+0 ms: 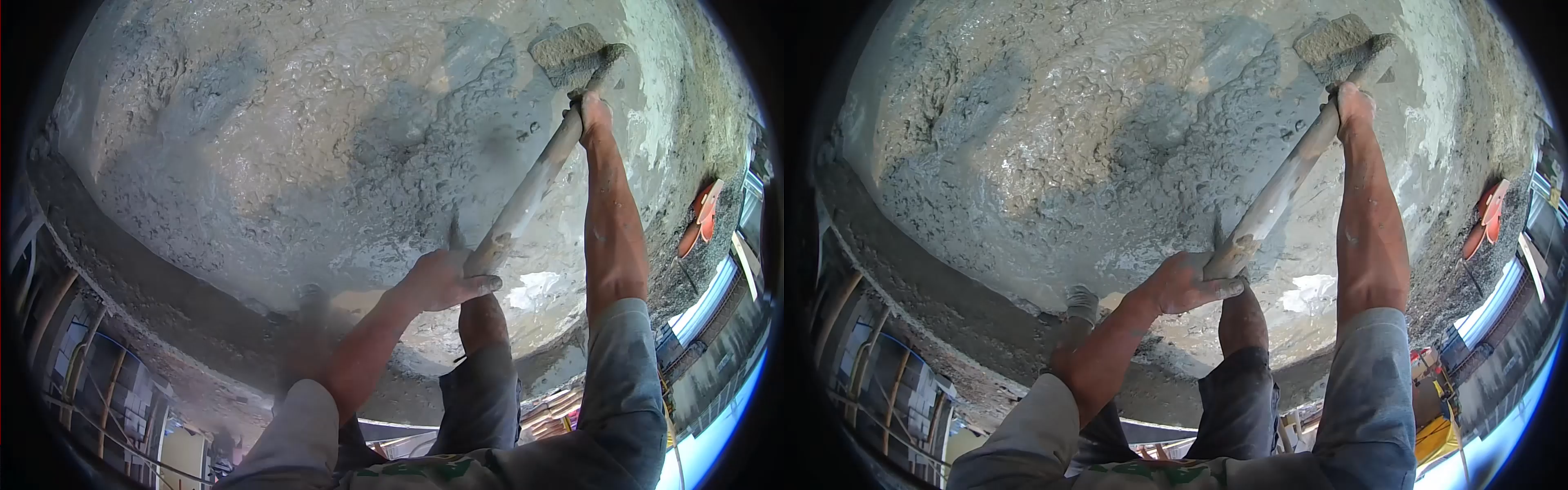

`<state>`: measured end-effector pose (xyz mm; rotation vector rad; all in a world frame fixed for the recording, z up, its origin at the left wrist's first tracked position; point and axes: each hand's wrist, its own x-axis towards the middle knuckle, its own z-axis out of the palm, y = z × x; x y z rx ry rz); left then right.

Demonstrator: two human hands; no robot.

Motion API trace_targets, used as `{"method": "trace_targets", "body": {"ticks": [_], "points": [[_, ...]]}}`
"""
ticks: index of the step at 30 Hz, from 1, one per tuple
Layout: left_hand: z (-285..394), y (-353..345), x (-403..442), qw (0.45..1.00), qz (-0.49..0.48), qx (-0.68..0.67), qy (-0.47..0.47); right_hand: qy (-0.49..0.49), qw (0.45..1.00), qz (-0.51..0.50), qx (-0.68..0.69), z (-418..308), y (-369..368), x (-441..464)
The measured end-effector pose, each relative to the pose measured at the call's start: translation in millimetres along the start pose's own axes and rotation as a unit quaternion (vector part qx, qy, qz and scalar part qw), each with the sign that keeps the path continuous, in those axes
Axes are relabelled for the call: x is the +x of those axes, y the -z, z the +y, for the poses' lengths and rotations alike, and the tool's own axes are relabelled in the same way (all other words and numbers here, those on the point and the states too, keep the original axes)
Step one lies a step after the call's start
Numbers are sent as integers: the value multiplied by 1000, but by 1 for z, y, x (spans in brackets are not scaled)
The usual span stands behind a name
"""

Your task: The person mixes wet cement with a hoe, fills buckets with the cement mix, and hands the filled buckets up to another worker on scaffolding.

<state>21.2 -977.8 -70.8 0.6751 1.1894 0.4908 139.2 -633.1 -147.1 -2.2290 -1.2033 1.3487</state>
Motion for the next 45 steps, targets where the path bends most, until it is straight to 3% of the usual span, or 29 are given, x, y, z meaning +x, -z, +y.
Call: {"method": "trace_targets", "body": {"ticks": [2,5,7,8,10,11,13,14,15,17,18,20,23,24,26,27,29,30,31,32,34,35,37,39,40,41,43,44,45], "points": [[-4,-8,8,999,26,-23,8,20,997,-14,-76,7,-21,28],[-1,28,-39,985,-30,-146,88,35,969,3,-244,8,-54,-8],[-24,36,-80,996,-16,50,-78,-54,997,-30,-52,34,-57,-57],[-39,37,-106,977,-6,148,-155,-16,995,-43,-93,69,-57,-61],[-71,36,-158,970,23,224,-93,-66,996,-43,-45,78,-73,-140],[-92,39,-183,962,43,255,-90,-50,998,-8,-45,142,-81,-112],[-137,50,-239,941,70,315,-105,-110,988,-49,-95,153,-106,-157],[-135,61,-249,945,70,310,-83,-178,983,-19,47,128,-120,-209],[-133,71,-258,948,71,304,-61,-163,986,-15,8,149,-130,-217],[-79,104,-293,969,35,219,110,-198,978,11,70,173,-157,-266],[-83,111,-301,973,42,192,124,-233,967,-4,105,160,-162,-296],[-89,115,-329,979,16,133,153,-216,975,17,41,190,-169,-310],[-121,116,-373,974,52,218,34,-159,987,30,-17,205,-212,-332],[-116,118,-384,974,58,183,124,-140,989,41,-32,204,-221,-346],[-100,118,-410,943,69,105,308,-108,992,-34,-53,201,-236,-389],[-93,116,-428,935,81,103,329,-56,990,-50,-118,203,-245,-419],[-97,107,-459,914,96,120,375,102,895,-229,-368,230,-276,-451],[-104,102,-478,898,96,141,405,-171,967,-157,-107,223,-282,-485],[-100,98,-492,878,124,155,434,-221,959,-160,-81,199,-274,-511],[-110,92,-510,870,148,204,424,-156,948,-252,-116,224,-286,-528],[-104,89,-532,850,142,237,448,-209,927,-306,-55,236,-285,-548],[-103,86,-532,845,133,251,454,-322,910,-260,34,211,-265,-549],[-111,77,-507,867,138,223,424,-290,928,-231,-18,120,-185,-496],[-90,56,-439,889,118,223,381,-115,970,-204,-60,139,-148,-432],[-67,42,-374,900,95,241,350,48,980,-181,-72,181,-148,-391],[-83,24,-327,938,121,223,238,28,988,-144,-39,178,-120,-332],[-39,-10,-199,991,82,52,95,-69,992,-72,79,139,-46,-213],[-26,-23,-142,987,-7,38,157,-74,988,-46,124,115,-11,-159],[-16,-32,-84,989,-51,83,109,-64,986,-25,151,86,22,-111]]}}
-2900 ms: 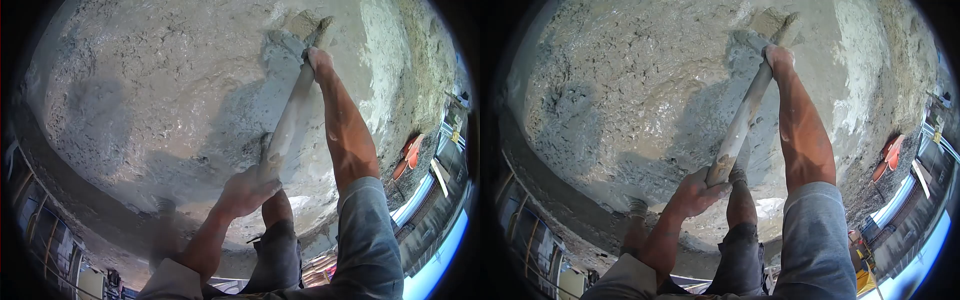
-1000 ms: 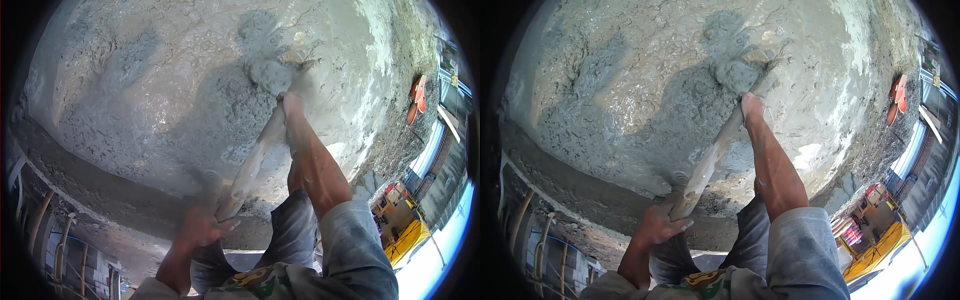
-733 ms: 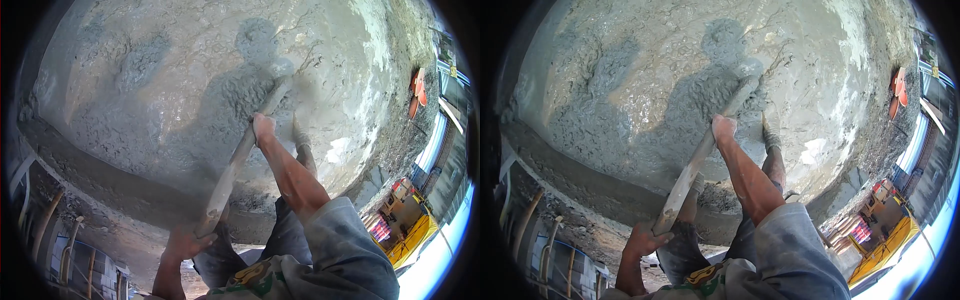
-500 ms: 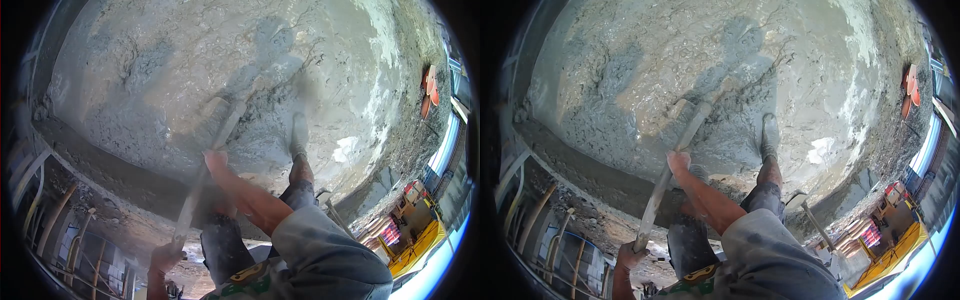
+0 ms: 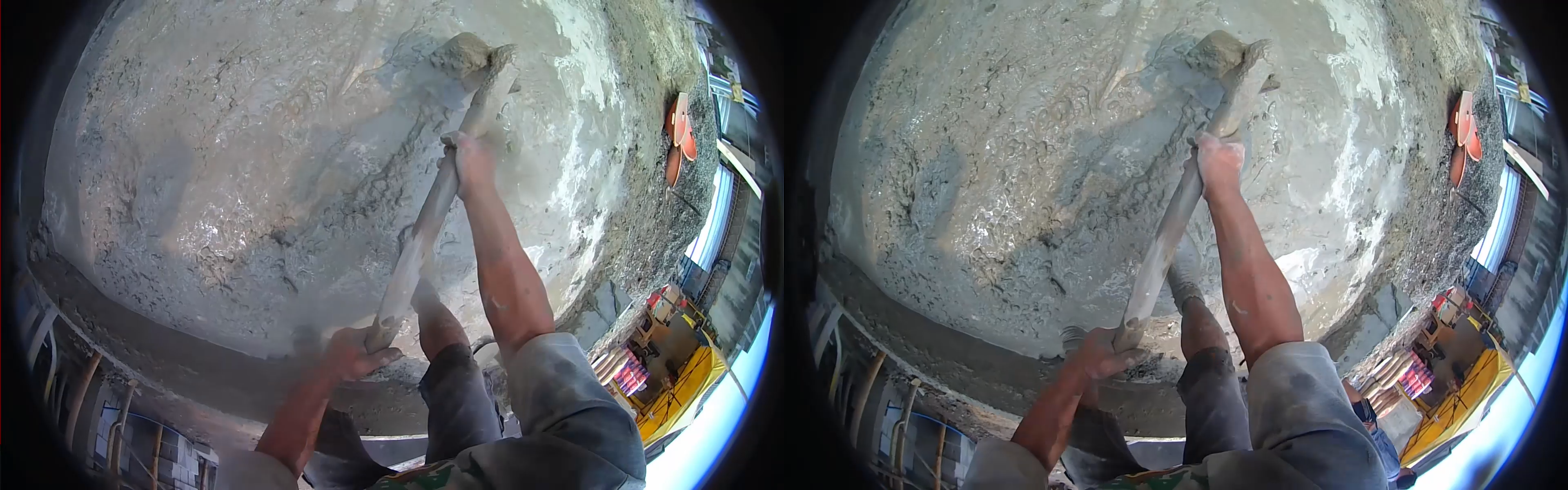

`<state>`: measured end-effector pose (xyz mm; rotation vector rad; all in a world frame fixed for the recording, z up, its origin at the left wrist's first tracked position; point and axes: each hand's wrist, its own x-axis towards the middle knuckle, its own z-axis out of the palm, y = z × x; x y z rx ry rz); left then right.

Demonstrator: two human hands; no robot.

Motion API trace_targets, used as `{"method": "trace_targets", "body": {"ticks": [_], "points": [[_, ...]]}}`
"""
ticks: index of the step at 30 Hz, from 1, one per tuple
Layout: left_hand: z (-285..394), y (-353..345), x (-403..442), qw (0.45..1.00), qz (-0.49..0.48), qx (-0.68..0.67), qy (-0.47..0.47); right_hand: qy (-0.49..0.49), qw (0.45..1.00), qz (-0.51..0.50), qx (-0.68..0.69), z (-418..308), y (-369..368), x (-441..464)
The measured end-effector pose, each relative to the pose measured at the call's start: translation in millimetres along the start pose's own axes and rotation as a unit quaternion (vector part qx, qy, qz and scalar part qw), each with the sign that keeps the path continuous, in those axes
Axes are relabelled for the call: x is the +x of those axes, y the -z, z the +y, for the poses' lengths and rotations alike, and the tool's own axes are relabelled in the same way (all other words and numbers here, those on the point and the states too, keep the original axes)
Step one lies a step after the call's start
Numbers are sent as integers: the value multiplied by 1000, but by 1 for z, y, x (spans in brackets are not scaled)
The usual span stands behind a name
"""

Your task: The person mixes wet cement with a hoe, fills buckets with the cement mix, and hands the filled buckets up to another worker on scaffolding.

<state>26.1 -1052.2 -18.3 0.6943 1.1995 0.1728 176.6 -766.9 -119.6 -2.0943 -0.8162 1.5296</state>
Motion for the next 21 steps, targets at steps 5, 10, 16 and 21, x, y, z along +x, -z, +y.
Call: {"method": "trace_targets", "body": {"ticks": [5,10,16,21], "points": [[75,1,152,984,71,-48,-156,60,998,-3,-27,-103,55,172],[69,-4,104,982,14,-127,-139,121,957,-48,-259,-95,21,137],[21,29,-44,980,-10,-170,102,3,976,21,-215,16,-38,43],[-67,53,-165,972,21,-194,128,-108,960,22,-258,84,-113,-78]]}}
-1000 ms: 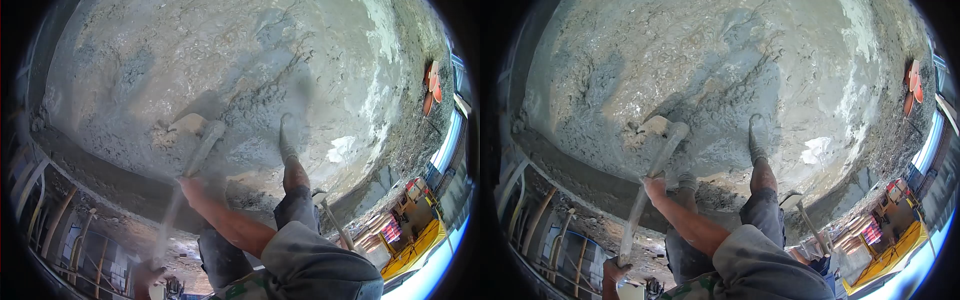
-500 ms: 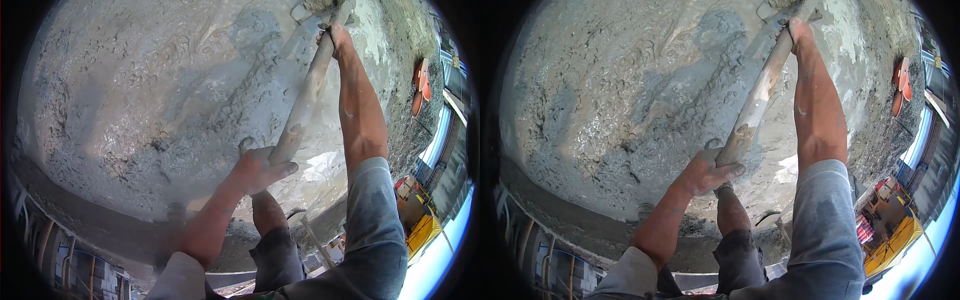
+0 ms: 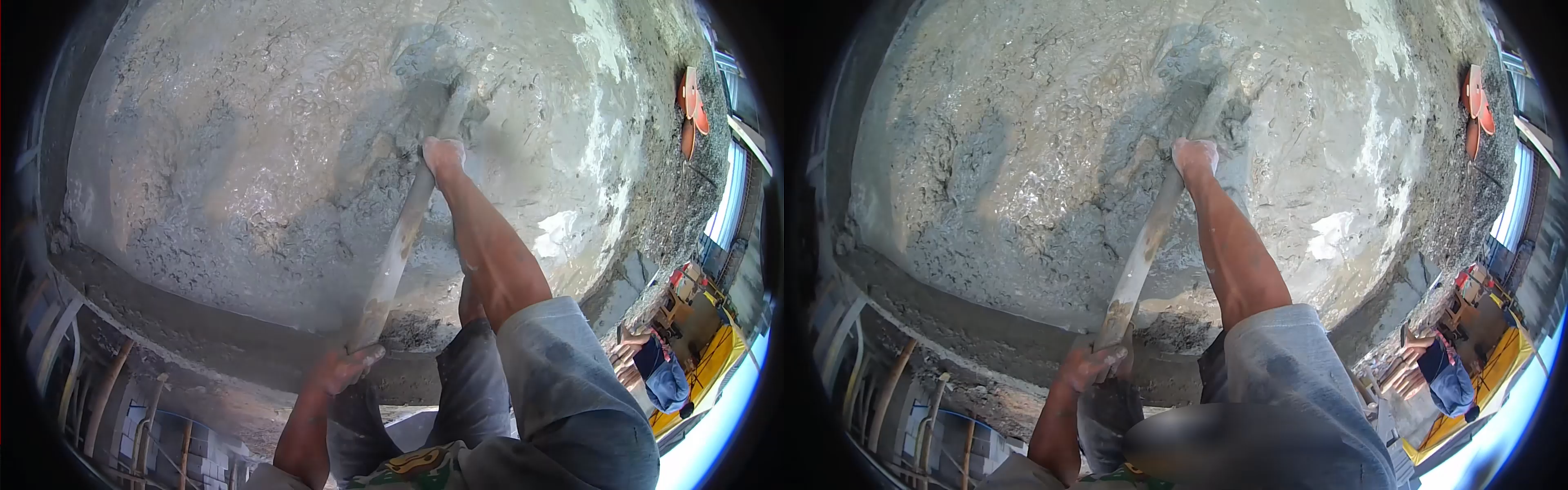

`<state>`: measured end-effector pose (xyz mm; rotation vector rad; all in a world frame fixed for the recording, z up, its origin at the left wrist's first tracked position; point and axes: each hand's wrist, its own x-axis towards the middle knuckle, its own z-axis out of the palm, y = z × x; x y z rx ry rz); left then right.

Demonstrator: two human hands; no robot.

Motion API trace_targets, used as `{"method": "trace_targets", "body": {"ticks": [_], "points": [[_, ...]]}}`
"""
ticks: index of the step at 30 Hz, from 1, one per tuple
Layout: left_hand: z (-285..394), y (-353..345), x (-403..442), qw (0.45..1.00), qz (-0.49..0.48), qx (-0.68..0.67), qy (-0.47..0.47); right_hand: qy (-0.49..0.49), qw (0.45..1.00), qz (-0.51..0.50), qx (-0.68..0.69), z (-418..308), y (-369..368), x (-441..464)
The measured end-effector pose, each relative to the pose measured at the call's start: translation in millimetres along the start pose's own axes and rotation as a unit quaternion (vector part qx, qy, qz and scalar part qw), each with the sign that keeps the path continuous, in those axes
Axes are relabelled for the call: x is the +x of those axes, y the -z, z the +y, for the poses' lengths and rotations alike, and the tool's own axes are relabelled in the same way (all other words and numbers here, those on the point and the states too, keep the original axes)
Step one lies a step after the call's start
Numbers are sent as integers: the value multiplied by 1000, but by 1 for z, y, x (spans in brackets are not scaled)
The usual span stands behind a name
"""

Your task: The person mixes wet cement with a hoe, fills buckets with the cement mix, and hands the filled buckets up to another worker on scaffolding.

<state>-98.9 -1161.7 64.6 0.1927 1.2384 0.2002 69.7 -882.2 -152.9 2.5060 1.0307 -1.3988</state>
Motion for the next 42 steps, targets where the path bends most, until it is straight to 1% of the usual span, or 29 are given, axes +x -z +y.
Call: {"method": "trace_targets", "body": {"ticks": [1,3,4,6,7,8,9,11,12,13,15,16,18,19,20,21,22,23,24,25,26,27,29,31,34,37,39,40,42], "points": [[-11,8,-11,999,8,35,-24,3,1000,-2,26,49,-32,20],[-50,21,-32,992,52,89,-68,-32,987,-24,154,86,-69,-16],[-61,30,-43,989,66,117,-67,-79,963,-46,252,82,-75,-62],[-72,44,-75,982,77,166,-41,-84,962,-43,254,124,-95,-81],[-69,53,-82,976,94,191,-39,-63,963,-52,258,121,-110,-80],[-92,51,-89,976,135,163,-45,-47,962,-76,258,120,-125,-84],[-92,48,-109,978,143,153,8,-43,961,-94,258,130,-136,-105],[-83,40,-153,970,168,128,122,-93,948,-147,265,102,-138,-184],[-98,45,-171,958,170,157,167,-122,940,-158,276,128,-177,-196],[-116,53,-193,944,170,183,217,-140,951,-152,232,157,-215,-209],[-137,60,-222,922,180,243,244,-71,978,-153,121,125,-181,-281],[-140,57,-230,909,183,271,256,-81,971,-178,137,111,-159,-302],[-129,44,-229,922,211,254,204,-95,956,-218,170,91,-125,-311],[-126,30,-229,929,221,236,181,-75,950,-200,226,95,-120,-298],[-123,21,-211,934,201,239,175,-17,960,-193,203,98,-110,-274],[-115,13,-181,943,146,235,186,40,966,-182,179,97,-96,-251],[-100,6,-144,948,91,237,191,137,972,-177,76,85,-69,-213],[-78,-6,-103,981,55,131,132,-5,940,-184,287,98,-77,-150],[-43,-19,-65,991,71,101,55,19,948,-147,282,58,-35,-115],[-30,-24,-17,972,124,151,-132,14,935,-103,338,26,-4,-79],[-12,-14,22,988,16,126,-84,25,943,-85,320,0,20,-36],[5,-5,62,977,22,147,-154,78,930,-72,352,-23,38,6],[58,29,103,972,31,143,-184,66,946,-59,311,-68,55,65],[91,71,98,973,29,144,-180,84,945,-41,312,-95,41,75],[77,104,58,964,37,225,-136,67,942,-51,325,-87,-4,50],[39,141,13,959,44,182,-211,64,950,-80,295,-75,-61,8],[13,164,-20,959,41,174,-218,47,959,-55,273,-71,-101,2],[-6,168,-44,965,46,161,-203,19,968,-43,248,-57,-133,-17],[-17,170,-78,947,115,270,-130,-20,947,-87,309,-49,-142,-82]]}}
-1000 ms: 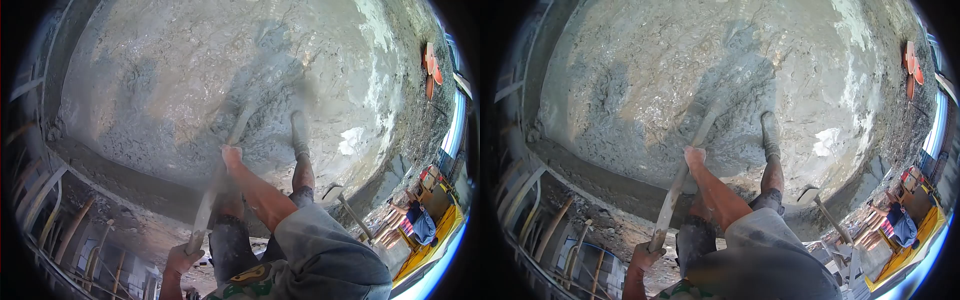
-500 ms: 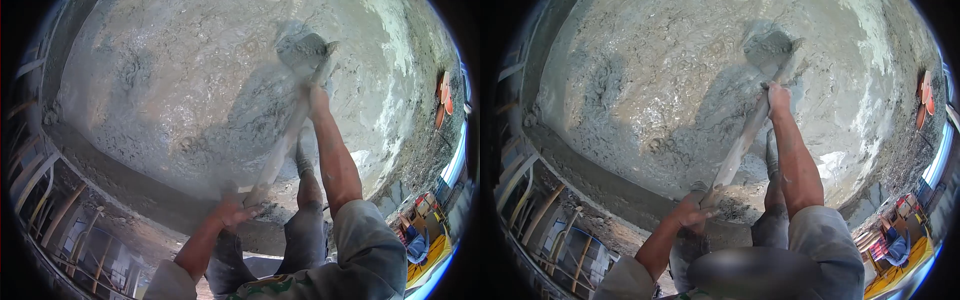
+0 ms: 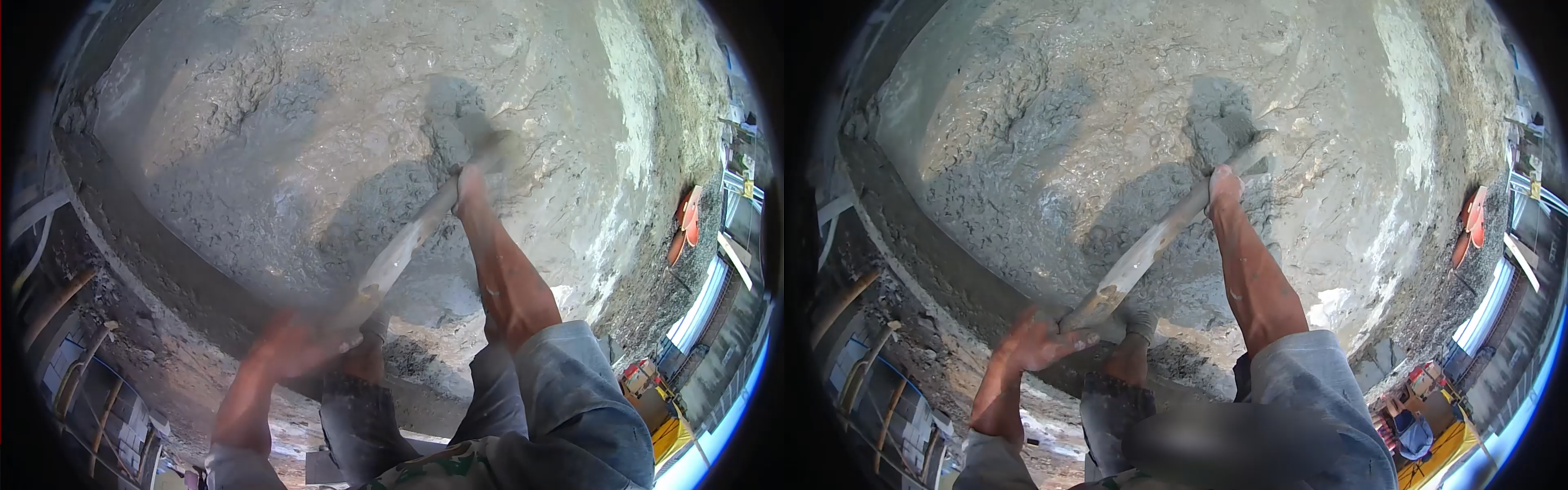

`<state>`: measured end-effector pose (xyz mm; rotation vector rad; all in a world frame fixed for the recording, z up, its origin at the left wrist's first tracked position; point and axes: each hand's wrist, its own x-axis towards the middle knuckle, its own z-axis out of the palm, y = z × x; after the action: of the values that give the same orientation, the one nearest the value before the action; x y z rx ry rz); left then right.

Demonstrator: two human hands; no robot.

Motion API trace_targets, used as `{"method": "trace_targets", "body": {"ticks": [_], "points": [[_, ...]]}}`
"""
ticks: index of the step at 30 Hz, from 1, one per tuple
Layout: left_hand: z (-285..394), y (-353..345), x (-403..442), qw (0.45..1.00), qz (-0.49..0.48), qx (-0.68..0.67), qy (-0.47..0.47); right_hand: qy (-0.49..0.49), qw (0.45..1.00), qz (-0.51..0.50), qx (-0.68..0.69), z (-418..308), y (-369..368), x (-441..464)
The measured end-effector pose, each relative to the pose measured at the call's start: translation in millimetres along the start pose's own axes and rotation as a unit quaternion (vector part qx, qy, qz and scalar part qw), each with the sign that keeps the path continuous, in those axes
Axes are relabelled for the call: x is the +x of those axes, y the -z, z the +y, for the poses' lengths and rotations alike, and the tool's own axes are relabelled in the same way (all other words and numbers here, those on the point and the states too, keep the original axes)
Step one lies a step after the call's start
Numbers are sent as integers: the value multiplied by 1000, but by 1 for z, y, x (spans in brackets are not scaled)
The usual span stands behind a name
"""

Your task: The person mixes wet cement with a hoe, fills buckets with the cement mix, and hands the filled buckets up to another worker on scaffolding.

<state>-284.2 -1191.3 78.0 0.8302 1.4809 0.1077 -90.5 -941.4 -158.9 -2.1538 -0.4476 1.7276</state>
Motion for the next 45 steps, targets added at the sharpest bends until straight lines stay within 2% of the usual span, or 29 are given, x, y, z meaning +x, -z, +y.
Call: {"method": "trace_targets", "body": {"ticks": [2,5,6,8,9,10,11,12,13,15,17,18,20,22,24,25,26,27,28,29,31,35,36,37,39,40,42,44,45], "points": [[-21,-10,-18,998,18,59,20,-4,999,-23,-22,28,4,-12],[-39,-21,-63,983,47,-155,85,-19,996,-41,-76,61,-21,-34],[-45,-22,-83,980,59,-168,90,-27,995,-52,-79,76,-38,-43],[-54,-22,-115,975,93,-184,83,99,969,-18,-225,124,-60,-48],[-68,-23,-137,969,98,-197,109,199,901,-59,-380,157,-67,-49],[-88,-25,-154,960,115,-214,135,302,792,-103,-520,180,-86,-55],[-98,-31,-172,952,111,-238,160,150,906,-76,-388,177,-101,-104],[-92,-33,-192,938,121,-263,191,-10,970,-37,-239,164,-111,-162],[-87,-30,-209,922,144,-284,220,-119,978,-134,-107,168,-114,-188],[-113,-46,-255,917,171,-272,236,-118,971,-174,-109,227,-130,-211],[-125,-60,-296,876,209,-327,286,-133,950,-176,-222,220,-120,-272],[-130,-67,-312,852,231,-357,307,-169,947,-219,-163,227,-104,-286],[-160,-82,-324,897,241,-253,269,-203,942,-264,-52,211,-80,-304],[-133,-88,-300,856,265,-272,350,-212,941,-259,41,205,-43,-284],[-143,-110,-244,908,228,-200,291,-164,974,-156,20,159,-7,-246],[-131,-115,-204,898,194,-278,282,-113,991,-61,38,198,24,-172],[-118,-117,-158,911,130,-317,230,-80,988,-89,98,150,49,-150],[-95,-127,-107,924,146,-318,155,-46,993,-14,106,102,64,-130],[-66,-121,-61,970,108,-201,90,-11,997,20,76,61,82,-111],[-46,-119,-24,982,106,-154,-20,4,998,42,38,36,103,-73],[4,-91,27,996,55,-26,-68,29,999,22,14,2,131,-8],[23,-54,37,998,22,66,1,58,998,-9,-12,37,126,37],[15,-43,20,996,35,76,3,2,997,38,60,35,98,-7],[8,-29,6,994,58,89,-3,-5,998,43,44,50,83,-22],[-8,-3,-23,989,24,117,86,-36,995,58,67,84,60,-24],[-14,10,-41,989,17,84,117,-51,997,25,48,101,41,-22],[-33,31,-76,983,21,40,180,-7,994,88,-60,140,-11,-31],[-48,50,-105,974,60,23,219,-51,995,83,-17,140,-47,-99],[-53,52,-115,972,83,7,219,-19,994,92,-63,155,-61,-103]]}}
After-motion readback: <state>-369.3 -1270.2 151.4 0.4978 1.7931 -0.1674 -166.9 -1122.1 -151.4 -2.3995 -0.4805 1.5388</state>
